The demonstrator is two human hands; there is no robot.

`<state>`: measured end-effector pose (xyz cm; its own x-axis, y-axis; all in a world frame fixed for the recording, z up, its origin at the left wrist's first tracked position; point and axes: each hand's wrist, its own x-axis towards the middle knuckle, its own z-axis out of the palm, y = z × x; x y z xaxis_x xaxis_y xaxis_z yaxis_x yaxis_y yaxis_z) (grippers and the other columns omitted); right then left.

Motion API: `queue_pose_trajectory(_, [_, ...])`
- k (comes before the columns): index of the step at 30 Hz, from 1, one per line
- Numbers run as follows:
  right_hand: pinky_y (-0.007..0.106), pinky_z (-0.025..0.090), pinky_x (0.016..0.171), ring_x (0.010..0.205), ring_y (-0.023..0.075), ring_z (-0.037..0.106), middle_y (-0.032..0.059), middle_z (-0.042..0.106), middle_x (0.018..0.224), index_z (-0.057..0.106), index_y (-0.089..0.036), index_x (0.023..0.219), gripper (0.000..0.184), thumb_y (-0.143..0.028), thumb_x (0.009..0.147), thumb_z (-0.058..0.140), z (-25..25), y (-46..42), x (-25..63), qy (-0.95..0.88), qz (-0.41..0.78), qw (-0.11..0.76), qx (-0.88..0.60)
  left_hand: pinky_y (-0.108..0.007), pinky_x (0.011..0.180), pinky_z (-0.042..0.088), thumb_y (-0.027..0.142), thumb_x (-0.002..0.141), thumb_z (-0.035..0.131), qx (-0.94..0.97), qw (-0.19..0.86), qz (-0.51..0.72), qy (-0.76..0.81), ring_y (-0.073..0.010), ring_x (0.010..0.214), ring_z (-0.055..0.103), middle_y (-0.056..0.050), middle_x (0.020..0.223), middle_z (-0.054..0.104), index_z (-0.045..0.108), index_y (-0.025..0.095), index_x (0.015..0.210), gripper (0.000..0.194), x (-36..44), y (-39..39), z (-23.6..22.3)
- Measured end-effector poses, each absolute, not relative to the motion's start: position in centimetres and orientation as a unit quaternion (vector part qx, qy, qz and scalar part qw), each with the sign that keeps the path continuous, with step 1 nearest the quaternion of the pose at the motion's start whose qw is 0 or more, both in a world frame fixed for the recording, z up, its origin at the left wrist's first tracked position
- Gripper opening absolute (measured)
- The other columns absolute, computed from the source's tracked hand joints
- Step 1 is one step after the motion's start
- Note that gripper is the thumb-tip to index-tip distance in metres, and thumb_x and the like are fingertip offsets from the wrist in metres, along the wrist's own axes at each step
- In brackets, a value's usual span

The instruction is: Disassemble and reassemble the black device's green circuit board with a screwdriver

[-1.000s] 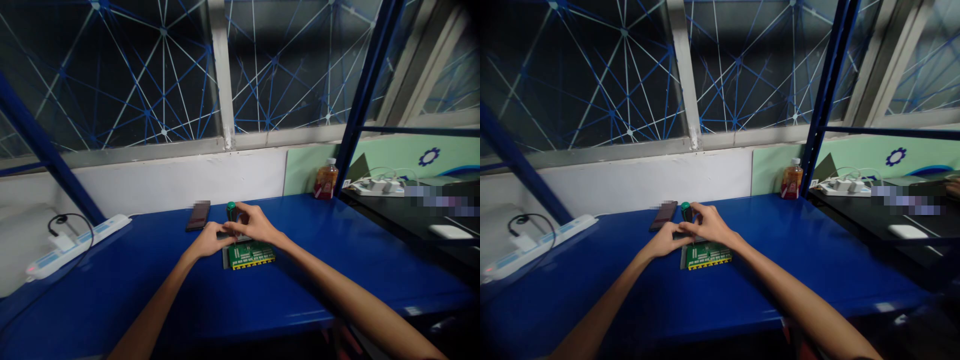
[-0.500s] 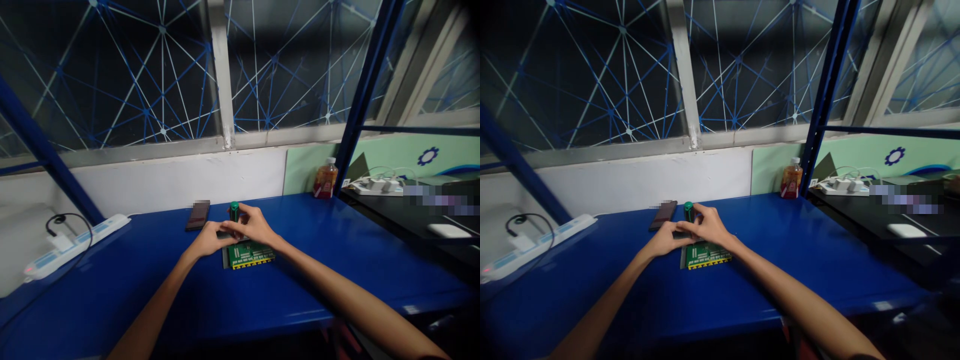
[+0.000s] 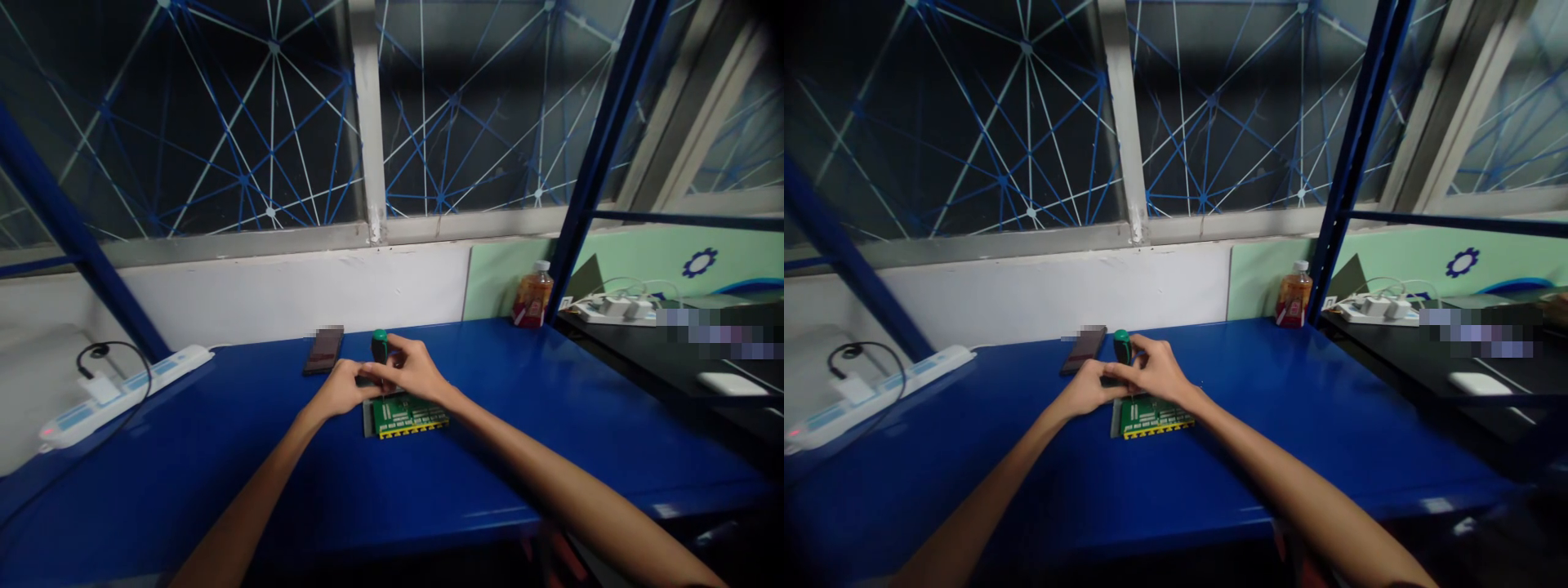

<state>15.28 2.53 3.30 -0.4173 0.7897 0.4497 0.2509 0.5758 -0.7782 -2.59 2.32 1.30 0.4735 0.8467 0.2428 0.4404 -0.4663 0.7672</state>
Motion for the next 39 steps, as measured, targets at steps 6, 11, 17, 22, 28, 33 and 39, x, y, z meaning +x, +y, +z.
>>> queue_pose_trajectory(6, [0.025, 0.039, 0.05, 0.049, 0.0136, 0.057, -0.0032, 0.057, 0.049, 0.048, -0.02, 0.073, 0.029, -0.043, 0.075, 0.065, 3.15, 2.62, 15.21, -0.784, 0.308, 0.424, -0.333, -0.028, 0.074, 0.05, 0.026, 0.073, 0.065, 0.804, 0.31, 0.314, 0.399, -0.0227, 0.08, 0.067, -0.007, 0.083, 0.074, 0.073, 0.011, 0.082, 0.019, -2.47, 2.08, 1.44])
queue_pose_trajectory(11, [0.025, 0.037, 0.051, 0.052, 0.013, 0.054, -0.0021, 0.057, 0.053, 0.051, -0.019, 0.074, 0.03, -0.047, 0.077, 0.062, 2.68, 2.55, 15.36, -0.793, 0.262, 0.429, -0.344, -0.028, 0.076, 0.049, 0.023, 0.079, 0.058, 0.831, 0.29, 0.302, 0.366, -0.0218, 0.083, 0.067, -0.007, 0.087, 0.074, 0.073, 0.011, 0.086, 0.02, -2.6, 1.93, 1.65])
queue_pose_trajectory(17, [0.025, 0.034, 0.05, 0.053, 0.0112, 0.048, -0.0019, 0.056, 0.056, 0.052, -0.018, 0.073, 0.033, -0.05, 0.078, 0.06, 2.49, 2.11, 15.32, -0.794, 0.233, 0.436, -0.354, -0.027, 0.074, 0.049, 0.028, 0.077, 0.061, 0.823, 0.297, 0.294, 0.386, -0.0209, 0.08, 0.066, -0.005, 0.083, 0.074, 0.074, 0.013, 0.083, 0.021, -2.93, 2.32, 1.39])
queue_pose_trajectory(22, [0.025, 0.034, 0.05, 0.053, 0.0108, 0.047, -0.0024, 0.055, 0.056, 0.048, -0.019, 0.069, 0.034, -0.05, 0.077, 0.06, 2.69, 2.06, 15.34, -0.79, 0.238, 0.442, -0.352, -0.026, 0.07, 0.048, 0.03, 0.073, 0.066, 0.81, 0.283, 0.311, 0.409, -0.0207, 0.075, 0.065, -0.005, 0.079, 0.074, 0.075, 0.012, 0.079, 0.02, -2.73, 2.43, 1.3])
queue_pose_trajectory(28, [0.025, 0.034, 0.051, 0.054, 0.0115, 0.048, -0.0027, 0.054, 0.056, 0.045, -0.02, 0.068, 0.031, -0.047, 0.079, 0.058, 2.71, 2.16, 15.54, -0.788, 0.242, 0.441, -0.354, -0.028, 0.078, 0.047, 0.032, 0.077, 0.063, 0.822, 0.309, 0.28, 0.388, -0.0219, 0.084, 0.065, -0.006, 0.088, 0.074, 0.075, 0.013, 0.084, 0.024, -2.71, 2.07, 1.72])
queue_pose_trajectory(33, [0.025, 0.035, 0.051, 0.055, 0.0119, 0.05, -0.002, 0.056, 0.058, 0.047, -0.02, 0.07, 0.031, -0.047, 0.078, 0.06, 2.91, 2.12, 15.57, -0.788, 0.253, 0.439, -0.348, -0.029, 0.076, 0.048, 0.03, 0.075, 0.065, 0.812, 0.313, 0.29, 0.399, -0.0224, 0.083, 0.066, -0.006, 0.085, 0.075, 0.075, 0.013, 0.083, 0.021, -2.81, 2.17, 1.56])
queue_pose_trajectory(39, [0.025, 0.034, 0.051, 0.054, 0.0124, 0.05, -0.0016, 0.056, 0.057, 0.052, -0.019, 0.075, 0.03, -0.047, 0.079, 0.059, 3.06, 2.08, 15.69, -0.788, 0.26, 0.428, -0.358, -0.03, 0.079, 0.048, 0.028, 0.075, 0.064, 0.814, 0.316, 0.288, 0.394, -0.0233, 0.086, 0.066, -0.006, 0.088, 0.074, 0.075, 0.014, 0.086, 0.021, -2.63, 1.89, 2.01])
